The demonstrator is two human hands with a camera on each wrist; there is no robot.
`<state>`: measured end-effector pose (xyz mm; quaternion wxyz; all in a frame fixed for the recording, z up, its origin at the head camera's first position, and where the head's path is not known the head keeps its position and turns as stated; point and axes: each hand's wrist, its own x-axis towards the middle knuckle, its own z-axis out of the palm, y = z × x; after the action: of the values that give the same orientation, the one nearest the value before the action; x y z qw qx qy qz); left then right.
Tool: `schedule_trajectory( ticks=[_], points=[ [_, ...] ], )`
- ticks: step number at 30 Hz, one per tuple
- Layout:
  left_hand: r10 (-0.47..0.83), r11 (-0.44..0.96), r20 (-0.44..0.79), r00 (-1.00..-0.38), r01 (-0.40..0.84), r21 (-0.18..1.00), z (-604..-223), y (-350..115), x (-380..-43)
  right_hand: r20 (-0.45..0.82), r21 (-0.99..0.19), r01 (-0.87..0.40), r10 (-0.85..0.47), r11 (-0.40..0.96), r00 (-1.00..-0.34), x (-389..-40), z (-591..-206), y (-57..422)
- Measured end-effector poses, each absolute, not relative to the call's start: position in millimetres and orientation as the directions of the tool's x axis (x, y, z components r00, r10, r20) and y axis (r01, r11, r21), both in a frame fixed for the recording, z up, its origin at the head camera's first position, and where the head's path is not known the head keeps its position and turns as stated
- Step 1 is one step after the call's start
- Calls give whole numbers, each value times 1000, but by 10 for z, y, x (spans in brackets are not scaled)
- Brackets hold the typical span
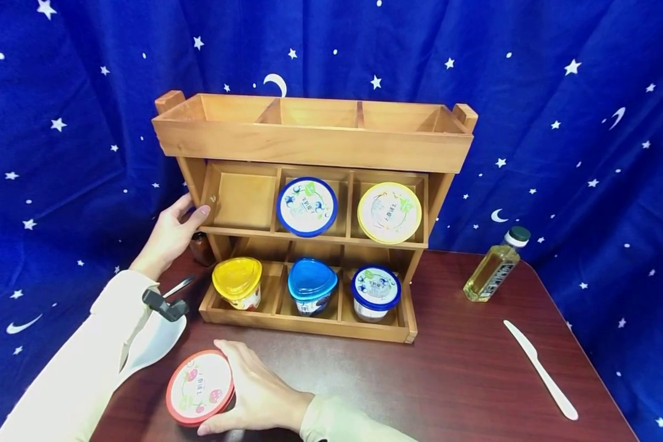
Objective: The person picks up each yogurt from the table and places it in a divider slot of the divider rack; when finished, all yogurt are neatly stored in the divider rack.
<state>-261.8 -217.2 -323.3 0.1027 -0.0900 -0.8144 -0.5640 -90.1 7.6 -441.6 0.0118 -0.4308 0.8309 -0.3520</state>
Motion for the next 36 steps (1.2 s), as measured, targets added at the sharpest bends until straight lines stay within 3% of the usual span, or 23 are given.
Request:
schedule_trajectory(
  ticks=[20,29,36],
  points=[
    [31,365,255,-966,249,897,-3227,-2165,-2631,365,-602,-731,-703,321,-610,-895,-4459,67],
    [30,358,258,-966,251,899,-3228,-2158,-2618,360,-753,-599,-591,273,-722,-997,-4169,142],
    [25,378,278,-960,267,887,-3247,-2185,-2631,458,-725,-634,-500,268,-735,-1179,-3751,232]
  ],
)
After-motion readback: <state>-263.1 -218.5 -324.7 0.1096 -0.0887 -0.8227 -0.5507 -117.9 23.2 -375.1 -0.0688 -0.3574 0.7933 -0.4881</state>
